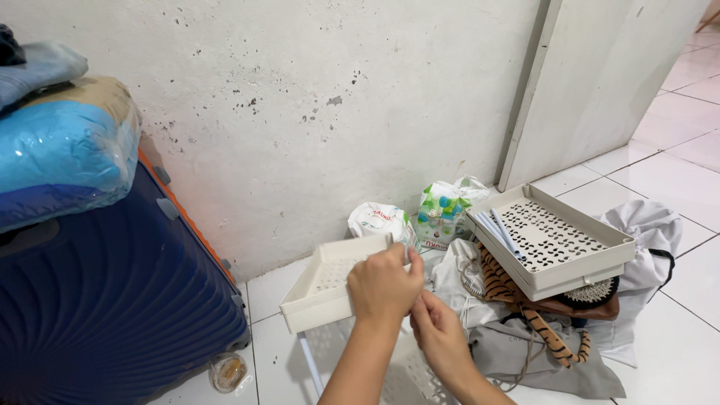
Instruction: The person assembles a small plastic shelving unit by inserting white poles into the corners of perforated trays. They handle multiple trays and poles, stacking the trays and inserting poles to form a structure.
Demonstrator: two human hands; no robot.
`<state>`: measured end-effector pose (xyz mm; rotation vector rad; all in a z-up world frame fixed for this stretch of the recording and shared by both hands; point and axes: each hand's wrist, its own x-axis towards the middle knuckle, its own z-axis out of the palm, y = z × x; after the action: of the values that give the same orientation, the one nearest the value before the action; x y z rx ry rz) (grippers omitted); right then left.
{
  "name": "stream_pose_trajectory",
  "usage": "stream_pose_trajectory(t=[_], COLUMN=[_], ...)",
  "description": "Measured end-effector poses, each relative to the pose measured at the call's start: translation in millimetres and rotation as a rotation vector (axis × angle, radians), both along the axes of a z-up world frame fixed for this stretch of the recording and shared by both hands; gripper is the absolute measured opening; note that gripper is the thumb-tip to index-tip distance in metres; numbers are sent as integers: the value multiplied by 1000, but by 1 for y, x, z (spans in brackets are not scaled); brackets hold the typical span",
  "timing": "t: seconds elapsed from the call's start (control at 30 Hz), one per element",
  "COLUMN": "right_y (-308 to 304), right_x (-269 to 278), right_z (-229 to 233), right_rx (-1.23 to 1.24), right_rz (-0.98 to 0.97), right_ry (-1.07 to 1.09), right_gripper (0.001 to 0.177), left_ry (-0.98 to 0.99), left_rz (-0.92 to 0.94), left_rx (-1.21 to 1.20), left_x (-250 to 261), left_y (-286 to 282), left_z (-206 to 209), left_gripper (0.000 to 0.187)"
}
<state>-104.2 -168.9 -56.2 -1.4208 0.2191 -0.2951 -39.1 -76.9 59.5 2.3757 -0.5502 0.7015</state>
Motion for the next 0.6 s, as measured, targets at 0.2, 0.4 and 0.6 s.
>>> stream_pose_trajectory(t=[0.2,0.4,0.6], right_y=[16,10,-9], right_x=[10,6,4], right_z=[17,25,27], right_rx=[-78,-285,115], right_rz=[-53,-149,95], right_ry=[-73,58,95], right_gripper=[37,42,32], left_ry=[155,251,163], left_rz=[20,11,-57], left_rx=[-57,-45,-112], left_x=[14,20,22], left_y=[5,-4,-7], left_z=[10,9,4], left_gripper=[25,25,31])
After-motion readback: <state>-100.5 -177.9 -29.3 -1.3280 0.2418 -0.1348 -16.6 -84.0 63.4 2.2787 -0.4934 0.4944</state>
